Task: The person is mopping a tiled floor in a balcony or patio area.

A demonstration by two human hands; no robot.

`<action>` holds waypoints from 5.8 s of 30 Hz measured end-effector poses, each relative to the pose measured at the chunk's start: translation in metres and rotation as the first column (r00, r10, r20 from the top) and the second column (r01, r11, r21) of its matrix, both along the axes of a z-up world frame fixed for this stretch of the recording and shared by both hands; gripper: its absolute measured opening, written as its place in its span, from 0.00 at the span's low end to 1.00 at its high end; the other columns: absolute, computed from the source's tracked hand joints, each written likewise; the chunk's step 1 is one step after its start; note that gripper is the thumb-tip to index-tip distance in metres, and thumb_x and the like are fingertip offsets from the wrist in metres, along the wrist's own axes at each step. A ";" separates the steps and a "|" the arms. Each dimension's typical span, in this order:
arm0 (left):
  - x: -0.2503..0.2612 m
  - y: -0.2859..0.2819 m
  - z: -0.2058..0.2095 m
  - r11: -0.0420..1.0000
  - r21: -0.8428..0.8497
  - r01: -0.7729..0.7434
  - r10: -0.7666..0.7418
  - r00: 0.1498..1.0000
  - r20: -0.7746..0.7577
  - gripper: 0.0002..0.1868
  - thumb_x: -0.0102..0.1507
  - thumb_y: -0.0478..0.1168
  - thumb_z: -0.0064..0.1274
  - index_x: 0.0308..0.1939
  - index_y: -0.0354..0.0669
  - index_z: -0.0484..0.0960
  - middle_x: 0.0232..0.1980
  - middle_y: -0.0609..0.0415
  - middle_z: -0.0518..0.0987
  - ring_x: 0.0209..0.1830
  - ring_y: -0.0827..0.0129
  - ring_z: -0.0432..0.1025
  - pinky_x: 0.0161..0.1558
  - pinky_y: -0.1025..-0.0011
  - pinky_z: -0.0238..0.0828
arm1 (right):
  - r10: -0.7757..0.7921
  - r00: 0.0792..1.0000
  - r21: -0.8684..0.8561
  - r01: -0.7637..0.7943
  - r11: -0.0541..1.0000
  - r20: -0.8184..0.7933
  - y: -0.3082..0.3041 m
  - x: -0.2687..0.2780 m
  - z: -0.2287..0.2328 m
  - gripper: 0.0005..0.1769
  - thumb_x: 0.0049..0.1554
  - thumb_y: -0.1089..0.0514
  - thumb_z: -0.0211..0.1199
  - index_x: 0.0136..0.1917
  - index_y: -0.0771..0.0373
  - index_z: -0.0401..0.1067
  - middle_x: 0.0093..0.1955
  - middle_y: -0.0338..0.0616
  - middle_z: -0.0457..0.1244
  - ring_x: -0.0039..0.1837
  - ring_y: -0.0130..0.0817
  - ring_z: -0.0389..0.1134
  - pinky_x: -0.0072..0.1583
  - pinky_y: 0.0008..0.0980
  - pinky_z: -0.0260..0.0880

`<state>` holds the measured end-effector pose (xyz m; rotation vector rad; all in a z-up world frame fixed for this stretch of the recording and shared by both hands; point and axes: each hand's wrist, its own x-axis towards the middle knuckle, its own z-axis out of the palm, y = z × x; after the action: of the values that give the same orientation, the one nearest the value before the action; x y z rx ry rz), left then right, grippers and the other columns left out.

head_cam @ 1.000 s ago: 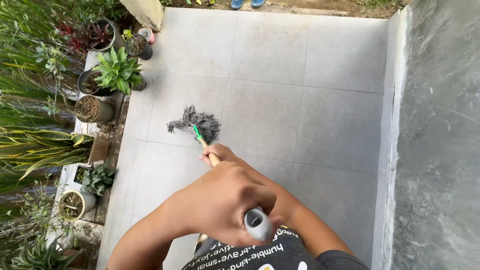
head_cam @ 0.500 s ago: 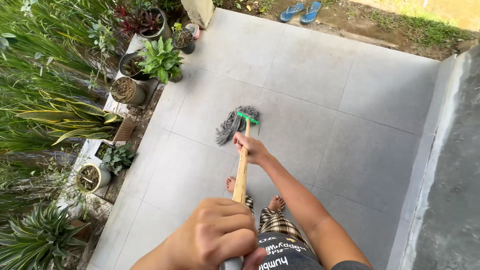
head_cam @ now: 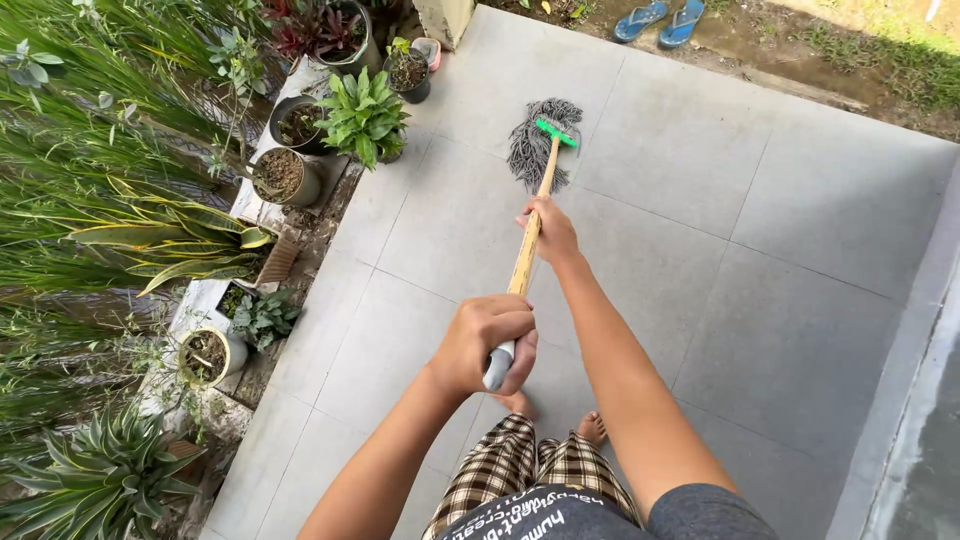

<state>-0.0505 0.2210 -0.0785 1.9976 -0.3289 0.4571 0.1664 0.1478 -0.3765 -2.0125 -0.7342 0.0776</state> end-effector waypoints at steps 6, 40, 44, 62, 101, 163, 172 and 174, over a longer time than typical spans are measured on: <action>-0.011 0.025 0.126 0.978 0.057 0.199 -0.198 0.980 -0.022 0.12 0.51 0.32 0.53 0.19 0.42 0.66 0.18 0.53 0.62 0.17 0.56 0.60 0.24 0.60 0.56 | -0.088 0.989 0.022 0.091 0.996 -0.122 0.008 -0.079 0.094 0.14 0.59 0.58 0.66 0.35 0.66 0.69 0.34 0.50 0.63 0.35 0.42 0.64 0.40 0.40 0.64; 0.191 0.220 -0.061 0.924 -0.075 -0.374 0.373 0.927 -0.035 0.06 0.59 0.27 0.49 0.27 0.36 0.71 0.27 0.47 0.72 0.28 0.53 0.71 0.55 0.58 0.79 | 0.327 0.932 -0.435 -0.233 0.869 0.154 0.284 0.232 -0.034 0.18 0.45 0.53 0.71 0.49 0.56 0.76 0.62 0.48 0.67 0.70 0.61 0.63 0.53 0.56 0.66; 0.141 0.229 0.000 0.915 -0.065 -0.398 0.390 0.914 -0.110 0.04 0.57 0.27 0.46 0.27 0.35 0.73 0.26 0.48 0.73 0.28 0.54 0.74 0.55 0.59 0.80 | 0.442 0.882 -0.185 -0.413 0.892 0.162 0.287 0.184 -0.013 0.09 0.59 0.53 0.66 0.44 0.59 0.71 0.49 0.46 0.69 0.65 0.50 0.68 0.65 0.43 0.69; -0.020 0.197 0.158 0.743 0.207 -0.636 0.668 0.725 -0.167 0.11 0.58 0.39 0.54 0.22 0.41 0.74 0.22 0.58 0.75 0.26 0.69 0.80 0.47 0.64 0.80 | 0.885 0.426 -0.103 -0.905 0.414 -0.189 0.317 -0.110 0.109 0.25 0.60 0.45 0.60 0.27 0.60 0.70 0.29 0.47 0.65 0.34 0.51 0.67 0.39 0.49 0.64; -0.001 0.190 0.179 0.709 0.143 -0.691 0.705 0.688 -0.170 0.11 0.57 0.39 0.50 0.20 0.41 0.71 0.21 0.58 0.72 0.23 0.67 0.78 0.46 0.64 0.84 | 0.902 0.396 -0.180 -0.913 0.367 -0.169 0.316 -0.088 0.107 0.21 0.56 0.46 0.62 0.27 0.58 0.72 0.26 0.46 0.64 0.34 0.51 0.67 0.38 0.49 0.66; -0.206 0.174 0.207 0.970 0.025 -0.242 0.236 0.909 -0.344 0.09 0.51 0.33 0.54 0.21 0.41 0.68 0.20 0.52 0.66 0.20 0.55 0.68 0.26 0.58 0.64 | 0.943 0.306 -0.184 -0.942 0.280 -0.128 0.252 -0.293 0.120 0.24 0.59 0.45 0.57 0.26 0.57 0.73 0.25 0.45 0.64 0.32 0.48 0.67 0.35 0.50 0.62; -0.177 0.177 0.073 0.928 -0.210 -0.308 0.310 0.950 -0.023 0.08 0.55 0.34 0.53 0.25 0.40 0.68 0.26 0.53 0.69 0.29 0.58 0.73 0.47 0.61 0.81 | 0.737 0.657 -0.286 -0.684 0.671 0.159 0.246 -0.139 0.063 0.19 0.59 0.51 0.62 0.29 0.58 0.71 0.31 0.45 0.66 0.36 0.48 0.68 0.37 0.48 0.66; -0.173 0.171 0.038 0.906 -0.162 -0.392 0.376 0.919 -0.122 0.11 0.52 0.30 0.48 0.20 0.36 0.62 0.22 0.48 0.64 0.22 0.54 0.60 0.32 0.61 0.62 | 0.684 0.702 -0.260 -0.635 0.727 0.197 0.247 -0.122 0.042 0.17 0.59 0.54 0.62 0.30 0.59 0.70 0.32 0.46 0.66 0.40 0.50 0.67 0.39 0.48 0.66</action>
<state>-0.2239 0.3923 -0.0405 1.8942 0.1658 0.6210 0.0445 0.3953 -0.3341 -1.8313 -1.6790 0.2916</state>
